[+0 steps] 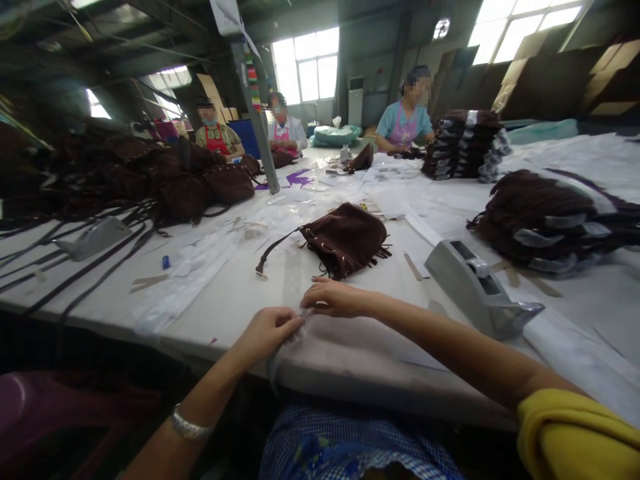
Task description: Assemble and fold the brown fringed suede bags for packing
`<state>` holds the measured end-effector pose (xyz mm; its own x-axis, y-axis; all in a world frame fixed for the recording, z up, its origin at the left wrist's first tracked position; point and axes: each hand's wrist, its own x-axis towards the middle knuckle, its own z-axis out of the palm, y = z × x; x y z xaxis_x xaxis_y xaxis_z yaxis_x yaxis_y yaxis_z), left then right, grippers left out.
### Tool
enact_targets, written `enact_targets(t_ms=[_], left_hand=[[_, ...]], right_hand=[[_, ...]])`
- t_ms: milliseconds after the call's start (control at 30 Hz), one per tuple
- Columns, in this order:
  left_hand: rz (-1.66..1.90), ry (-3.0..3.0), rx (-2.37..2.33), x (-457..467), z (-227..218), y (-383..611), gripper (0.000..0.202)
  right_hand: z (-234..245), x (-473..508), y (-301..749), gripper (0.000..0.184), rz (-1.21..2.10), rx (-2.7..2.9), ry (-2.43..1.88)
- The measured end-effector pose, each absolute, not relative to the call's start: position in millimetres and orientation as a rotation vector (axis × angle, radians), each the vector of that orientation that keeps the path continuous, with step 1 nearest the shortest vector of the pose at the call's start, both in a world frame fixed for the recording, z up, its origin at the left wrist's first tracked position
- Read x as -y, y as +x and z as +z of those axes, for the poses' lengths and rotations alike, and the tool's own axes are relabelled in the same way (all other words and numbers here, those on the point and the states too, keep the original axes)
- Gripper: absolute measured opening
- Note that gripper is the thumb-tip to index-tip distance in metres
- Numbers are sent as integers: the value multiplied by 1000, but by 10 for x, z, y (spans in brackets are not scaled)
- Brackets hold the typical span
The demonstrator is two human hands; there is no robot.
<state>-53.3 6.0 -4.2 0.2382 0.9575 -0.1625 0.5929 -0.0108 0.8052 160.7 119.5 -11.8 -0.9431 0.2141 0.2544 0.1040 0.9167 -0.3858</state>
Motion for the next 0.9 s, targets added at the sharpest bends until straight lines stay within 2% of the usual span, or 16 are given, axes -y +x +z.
enact_targets(t_ms=[233, 333, 567, 667, 800, 900], left_hand=[[406, 1744, -1547, -162, -69, -762, 48], [377, 1758, -1543, -216, -52, -778, 49], [418, 1635, -1494, -428, -2, -553, 48], [464, 1613, -1400, -566, 6, -337, 44], [452, 1686, -1433, -685, -27, -225, 45], [416, 1703, -1509, -697, -66, -272, 47]], right_hand=[[-428, -1622, 1967, 21, 64, 2725, -602], [-458, -1670, 1961, 26, 77, 2691, -631], [-273, -1729, 2007, 36, 410, 2737, -443], [-210, -1718, 2038, 36, 454, 2775, -403], [-204, -1704, 2165, 35, 202, 2751, -435], [-255, -1713, 2270, 26, -2, 2678, -545]])
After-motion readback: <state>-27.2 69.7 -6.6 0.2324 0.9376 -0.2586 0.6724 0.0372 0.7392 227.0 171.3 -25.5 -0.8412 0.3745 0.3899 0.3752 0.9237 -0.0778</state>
